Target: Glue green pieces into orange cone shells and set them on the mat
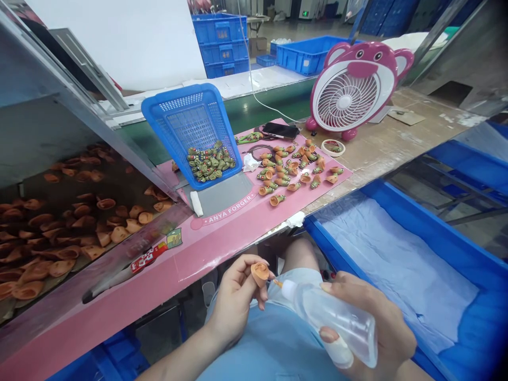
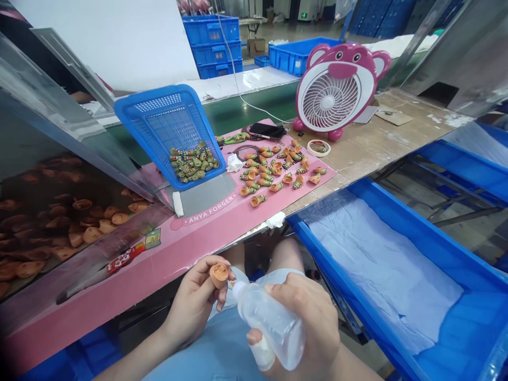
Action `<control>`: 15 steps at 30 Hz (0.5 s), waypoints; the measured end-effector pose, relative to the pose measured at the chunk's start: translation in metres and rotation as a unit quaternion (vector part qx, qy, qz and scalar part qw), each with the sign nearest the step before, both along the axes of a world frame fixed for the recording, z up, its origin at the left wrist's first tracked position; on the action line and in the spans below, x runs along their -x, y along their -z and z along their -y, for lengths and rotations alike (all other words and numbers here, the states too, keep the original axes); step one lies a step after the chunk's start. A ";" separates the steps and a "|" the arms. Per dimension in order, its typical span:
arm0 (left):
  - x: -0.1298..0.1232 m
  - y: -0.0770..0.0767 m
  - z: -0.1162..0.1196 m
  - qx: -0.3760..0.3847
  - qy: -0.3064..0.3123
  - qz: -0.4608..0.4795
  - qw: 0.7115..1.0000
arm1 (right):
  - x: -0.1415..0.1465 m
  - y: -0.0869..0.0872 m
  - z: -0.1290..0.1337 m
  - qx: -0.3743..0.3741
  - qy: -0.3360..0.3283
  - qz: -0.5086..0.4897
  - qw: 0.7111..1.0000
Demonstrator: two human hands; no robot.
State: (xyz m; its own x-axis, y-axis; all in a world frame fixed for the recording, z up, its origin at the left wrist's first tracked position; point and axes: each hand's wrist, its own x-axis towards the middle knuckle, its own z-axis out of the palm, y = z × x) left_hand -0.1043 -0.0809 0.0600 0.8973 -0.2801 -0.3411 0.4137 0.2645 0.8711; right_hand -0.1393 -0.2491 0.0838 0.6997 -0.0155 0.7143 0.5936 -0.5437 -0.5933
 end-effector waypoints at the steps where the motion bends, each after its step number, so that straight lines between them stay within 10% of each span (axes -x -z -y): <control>1: 0.000 0.000 0.000 0.001 0.000 0.000 1.000 | 0.000 0.000 0.000 0.002 0.002 0.000 1.000; 15: -0.001 0.001 0.000 -0.004 0.014 0.000 1.000 | -0.001 -0.004 -0.001 0.011 0.012 0.012 1.000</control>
